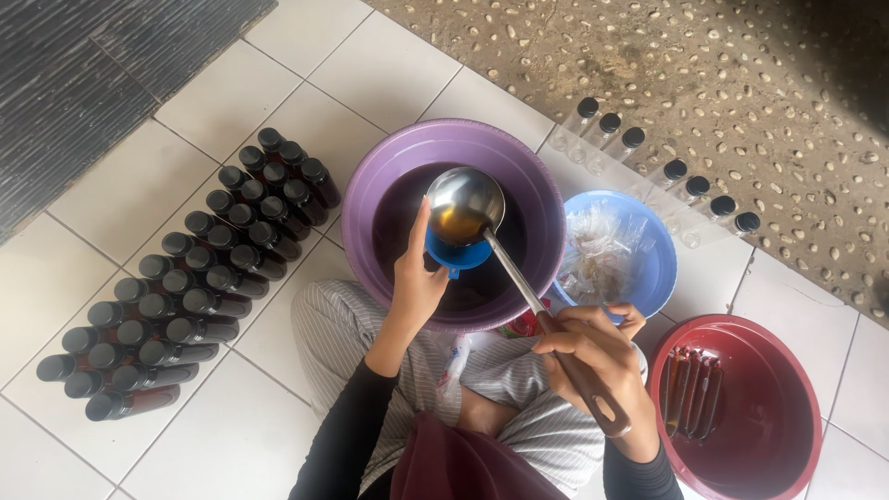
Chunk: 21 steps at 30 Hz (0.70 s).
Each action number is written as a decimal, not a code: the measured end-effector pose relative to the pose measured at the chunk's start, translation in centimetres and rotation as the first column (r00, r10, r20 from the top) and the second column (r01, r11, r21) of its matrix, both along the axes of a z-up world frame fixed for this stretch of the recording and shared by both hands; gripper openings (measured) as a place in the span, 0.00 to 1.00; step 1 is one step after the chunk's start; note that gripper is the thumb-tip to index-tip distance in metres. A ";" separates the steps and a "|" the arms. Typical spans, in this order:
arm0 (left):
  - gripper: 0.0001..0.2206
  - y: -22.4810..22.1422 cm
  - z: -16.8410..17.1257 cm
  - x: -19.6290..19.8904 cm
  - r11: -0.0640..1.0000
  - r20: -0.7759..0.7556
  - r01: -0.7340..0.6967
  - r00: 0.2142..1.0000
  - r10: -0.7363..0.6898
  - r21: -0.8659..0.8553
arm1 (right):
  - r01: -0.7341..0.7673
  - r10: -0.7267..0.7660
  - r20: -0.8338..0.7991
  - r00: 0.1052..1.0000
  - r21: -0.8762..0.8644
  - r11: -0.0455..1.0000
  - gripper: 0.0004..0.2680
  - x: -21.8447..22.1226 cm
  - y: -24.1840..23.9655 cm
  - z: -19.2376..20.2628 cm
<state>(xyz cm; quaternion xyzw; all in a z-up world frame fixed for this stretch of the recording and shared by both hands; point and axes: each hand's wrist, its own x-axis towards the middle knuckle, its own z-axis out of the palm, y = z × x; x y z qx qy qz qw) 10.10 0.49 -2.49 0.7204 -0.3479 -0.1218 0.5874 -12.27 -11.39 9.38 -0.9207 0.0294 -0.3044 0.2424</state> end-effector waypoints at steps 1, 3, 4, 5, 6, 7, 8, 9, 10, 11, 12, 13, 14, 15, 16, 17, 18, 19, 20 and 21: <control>0.48 0.0 0.0 0.0 1.000 0.000 0.001 1.000 -0.001 0.000 | 0.001 -0.001 0.000 1.000 0.000 1.000 0.05 0.1 0.0 -0.1; 0.48 -0.1 -0.1 0.2 0.999 0.002 -0.005 1.000 0.005 -0.040 | 0.003 0.003 0.044 0.999 -0.131 0.991 0.06 0.2 -0.1 -0.4; 0.48 -0.1 -0.2 0.2 0.999 0.002 -0.005 1.000 0.005 -0.039 | 0.003 0.003 0.043 0.999 -0.130 0.991 0.06 -0.1 0.2 -0.1; 0.48 -0.1 -0.3 0.3 0.999 0.021 -0.013 1.000 0.014 -0.042 | 0.005 -0.009 -0.034 0.999 -0.115 0.993 0.09 -0.4 0.4 0.3; 0.48 -0.1 -0.5 0.5 0.999 0.041 -0.023 0.999 0.025 -0.047 | 0.006 -0.017 -0.111 0.994 -0.102 0.995 0.12 -0.7 0.6 0.6; 0.48 0.0 -0.3 0.5 0.999 0.041 -0.024 0.999 0.026 -0.047 | 0.005 -0.016 -0.111 0.994 -0.102 0.995 0.12 -0.8 0.5 0.6; 0.48 0.0 -0.2 0.5 0.999 0.038 -0.023 0.999 0.025 -0.038 | 0.002 -0.017 -0.119 0.993 -0.124 0.992 0.12 -1.0 0.4 0.6; 0.47 0.1 -0.1 0.5 0.999 0.035 -0.022 0.999 0.023 -0.030 | -0.001 -0.018 -0.127 0.992 -0.145 0.989 0.13 -1.2 0.4 0.6; 0.47 0.1 -0.5 0.6 0.999 0.033 -0.021 0.999 0.022 -0.028 | 0.000 -0.018 -0.129 0.992 -0.144 0.990 0.13 -1.3 0.3 0.5; 0.47 0.0 -1.0 0.7 0.998 0.054 -0.021 0.998 0.024 -0.055 | -0.004 -0.017 -0.123 0.992 -0.169 0.986 0.12 -1.4 0.3 0.4; 0.47 0.0 -1.4 0.9 0.996 0.077 -0.019 0.997 0.026 -0.083 | -0.008 -0.015 -0.114 0.993 -0.195 0.981 0.11 -1.5 0.2 0.4; 0.47 0.0 -1.2 0.9 0.996 0.078 -0.019 0.997 0.025 -0.082 | -0.007 -0.015 -0.113 0.993 -0.195 0.981 0.11 -1.5 0.3 0.5; 0.48 0.1 -1.0 0.9 0.997 0.071 -0.025 0.997 0.030 -0.072 | -0.016 -0.010 -0.123 0.992 -0.206 0.978 0.11 -1.5 0.3 0.5; 0.49 0.2 -0.9 0.9 0.998 0.064 -0.030 0.997 0.034 -0.061 | -0.025 -0.004 -0.133 0.991 -0.217 0.976 0.11 -1.5 0.3 0.6; 0.49 0.2 -1.2 1.0 0.998 0.065 -0.032 0.997 0.036 -0.061 | -0.026 -0.003 -0.132 0.991 -0.217 0.976 0.11 -1.6 0.3 0.5; 0.49 0.1 -1.6 1.1 0.997 0.083 -0.044 0.995 0.049 -0.059 | -0.026 -0.003 -0.136 0.991 -0.205 0.978 0.11 -1.6 0.2 0.4; 0.50 0.1 -2.0 1.1 0.997 0.099 -0.056 0.993 0.061 -0.056 | -0.024 -0.003 -0.143 0.990 -0.193 0.981 0.10 -1.8 0.1 0.3; 0.50 0.1 -2.0 1.0 0.997 0.097 -0.056 0.993 0.061 -0.054 | -0.025 -0.003 -0.145 0.989 -0.192 0.981 0.10 -1.8 0.1 0.2; 0.49 0.2 -2.0 1.0 0.997 0.076 -0.058 0.995 0.061 -0.050 | -0.008 -0.011 -0.137 0.990 -0.140 0.990 0.10 -1.7 0.1 0.1; 0.48 0.2 -2.0 1.0 0.997 0.054 -0.059 0.997 0.061 -0.045 | 0.009 -0.020 -0.130 0.991 -0.088 0.996 0.09 -1.7 0.0 0.0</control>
